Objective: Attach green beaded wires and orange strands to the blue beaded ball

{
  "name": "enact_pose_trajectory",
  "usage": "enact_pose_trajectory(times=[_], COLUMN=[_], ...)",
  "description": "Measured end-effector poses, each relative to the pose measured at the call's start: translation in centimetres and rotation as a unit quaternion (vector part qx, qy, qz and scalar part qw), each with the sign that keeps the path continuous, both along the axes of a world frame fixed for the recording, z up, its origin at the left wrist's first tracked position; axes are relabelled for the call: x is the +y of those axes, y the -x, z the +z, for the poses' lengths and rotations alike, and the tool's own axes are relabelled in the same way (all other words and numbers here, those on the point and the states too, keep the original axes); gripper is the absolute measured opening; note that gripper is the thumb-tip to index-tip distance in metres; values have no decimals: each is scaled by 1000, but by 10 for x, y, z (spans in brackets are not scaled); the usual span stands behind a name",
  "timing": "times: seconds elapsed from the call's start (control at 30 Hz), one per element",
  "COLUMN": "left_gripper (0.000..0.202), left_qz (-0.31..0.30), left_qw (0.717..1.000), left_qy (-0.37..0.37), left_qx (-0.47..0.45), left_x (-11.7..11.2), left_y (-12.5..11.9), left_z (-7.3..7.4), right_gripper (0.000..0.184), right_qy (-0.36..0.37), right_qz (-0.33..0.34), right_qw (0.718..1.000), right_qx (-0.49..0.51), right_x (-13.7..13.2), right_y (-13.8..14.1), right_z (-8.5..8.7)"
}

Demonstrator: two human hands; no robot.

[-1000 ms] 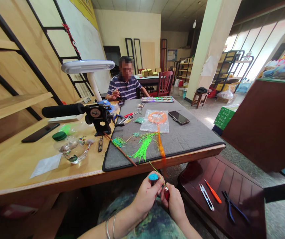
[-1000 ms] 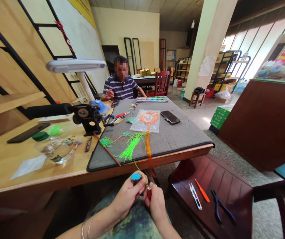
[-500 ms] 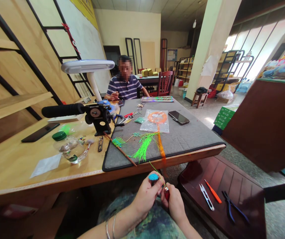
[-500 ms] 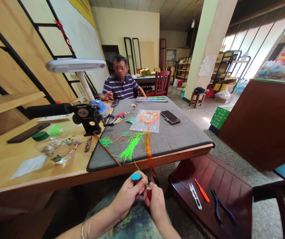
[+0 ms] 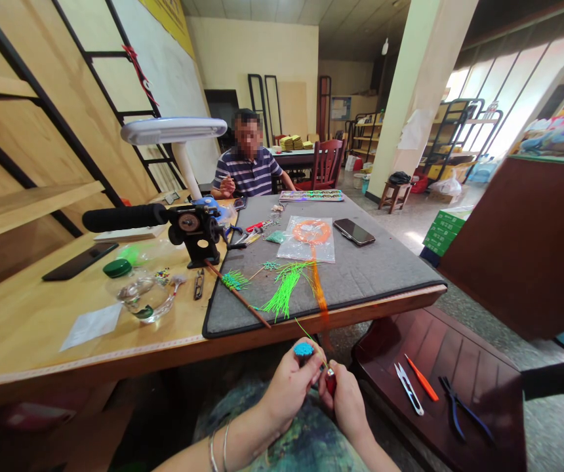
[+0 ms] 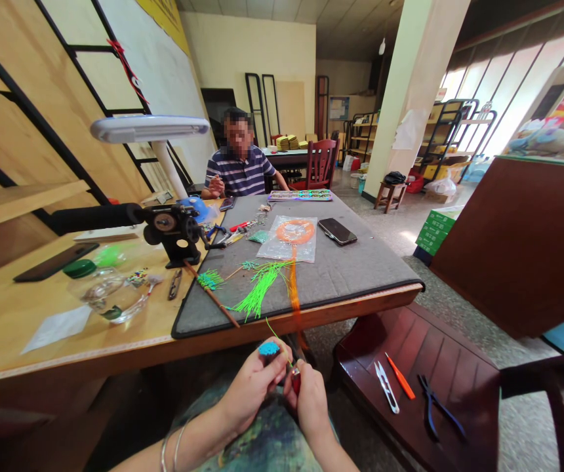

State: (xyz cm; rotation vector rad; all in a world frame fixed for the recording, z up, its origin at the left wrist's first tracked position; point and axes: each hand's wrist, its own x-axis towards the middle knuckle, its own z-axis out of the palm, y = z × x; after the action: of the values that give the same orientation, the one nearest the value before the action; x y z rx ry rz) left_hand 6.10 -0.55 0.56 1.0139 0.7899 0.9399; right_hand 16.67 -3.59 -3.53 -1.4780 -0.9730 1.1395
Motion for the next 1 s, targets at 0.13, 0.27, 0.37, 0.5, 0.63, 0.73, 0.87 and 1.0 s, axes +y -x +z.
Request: enact_pose_trajectory(times=[0.13,0.27,0.37,0.5,0.63,0.73,0.87,1.0], left_gripper=[37,36,36,36,36,36,34,34], left_qz=[1,0,-2,-1,-4,-7,-4,-8], left_qw=[1000,1000,1000,1000,1000,1000,1000,1000], left_qy=[-3,-1,1,-4,-9,-10,-13,-16], left_qx=[3,-5,-8,0,6,4,4,10], left_x=[0,0,0,0,0,0,1,1], left_y=[0,0,0,0,0,0,0,0], left_z=[0,-2,-3,-3,-3,-4,-6,-6], right_gripper=[58,57,56,56,57,55,55,54], right_qy=[-4,-9,-15,-12,2,7,1,-6], right_qz=[1,2,6,17,22,10,14,15], right_qw=[1000,1000,1000,1000,1000,1000,1000,1000], right_qx=[-11,-9,-12,-12,-19,-16,2,18], right_x=[0,-1,-2,-1,-1,-1,0,0], right_y=[0,0,0,-1,0,0,0,1], right_z=[0,2,6,7,6,4,0,-2])
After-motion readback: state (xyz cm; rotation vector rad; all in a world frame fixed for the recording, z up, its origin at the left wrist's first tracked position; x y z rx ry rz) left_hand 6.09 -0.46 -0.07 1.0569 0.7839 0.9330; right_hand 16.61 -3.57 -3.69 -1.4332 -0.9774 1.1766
